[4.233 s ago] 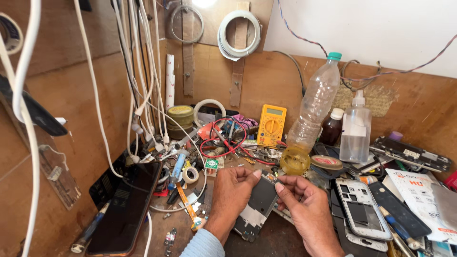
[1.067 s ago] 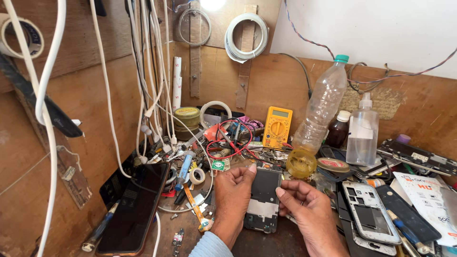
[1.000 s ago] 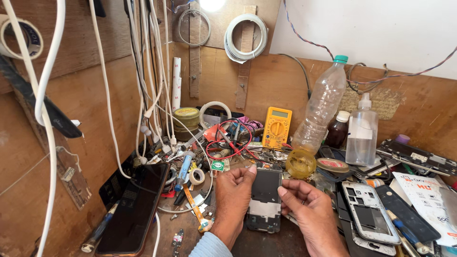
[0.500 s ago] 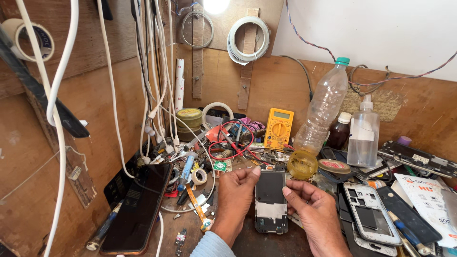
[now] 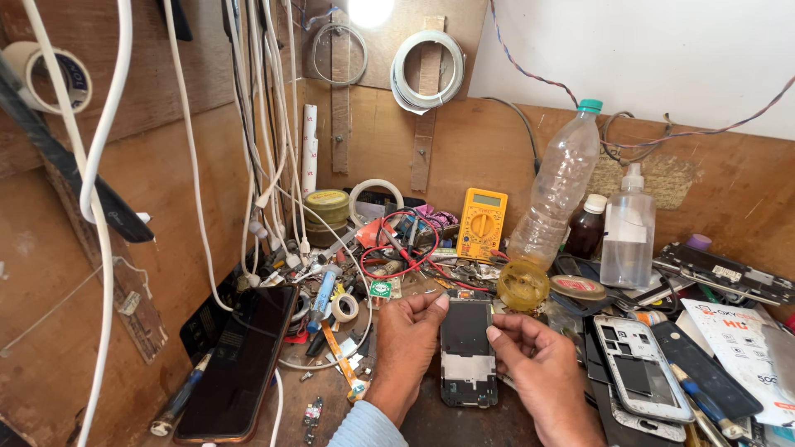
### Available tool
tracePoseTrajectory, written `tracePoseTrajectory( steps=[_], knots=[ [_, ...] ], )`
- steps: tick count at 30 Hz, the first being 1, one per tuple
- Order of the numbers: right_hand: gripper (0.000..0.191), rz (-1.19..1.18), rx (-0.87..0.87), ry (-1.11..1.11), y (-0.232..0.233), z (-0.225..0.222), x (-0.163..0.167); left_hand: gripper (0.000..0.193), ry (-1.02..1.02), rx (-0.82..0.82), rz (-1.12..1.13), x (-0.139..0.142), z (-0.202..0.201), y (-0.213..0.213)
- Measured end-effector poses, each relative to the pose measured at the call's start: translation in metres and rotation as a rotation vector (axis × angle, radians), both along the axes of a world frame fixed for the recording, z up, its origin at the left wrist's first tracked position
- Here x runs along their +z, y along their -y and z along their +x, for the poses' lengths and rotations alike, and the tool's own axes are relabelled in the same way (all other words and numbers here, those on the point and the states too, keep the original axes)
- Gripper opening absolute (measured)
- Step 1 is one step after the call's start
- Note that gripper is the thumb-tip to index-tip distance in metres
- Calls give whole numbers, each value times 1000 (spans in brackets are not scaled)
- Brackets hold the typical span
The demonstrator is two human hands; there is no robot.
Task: The person applies adhesive tape to a disassembled mobile phone chassis, then uses a toothbrush to clean the internal circuit board. The person handles the phone chassis, adhesive tape, toothbrush, and a plastic bottle containing liquid.
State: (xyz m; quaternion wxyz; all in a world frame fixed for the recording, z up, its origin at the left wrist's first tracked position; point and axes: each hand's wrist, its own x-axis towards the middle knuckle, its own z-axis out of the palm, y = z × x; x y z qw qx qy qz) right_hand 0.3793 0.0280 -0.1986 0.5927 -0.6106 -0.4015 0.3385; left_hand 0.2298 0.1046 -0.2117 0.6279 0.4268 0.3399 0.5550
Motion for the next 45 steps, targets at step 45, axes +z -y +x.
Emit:
tracePoseTrajectory(
  steps=[45],
  knots=[
    [39, 402, 32, 1258, 21, -36, 21, 21, -34, 110, -41, -8, 12, 0]
  ],
)
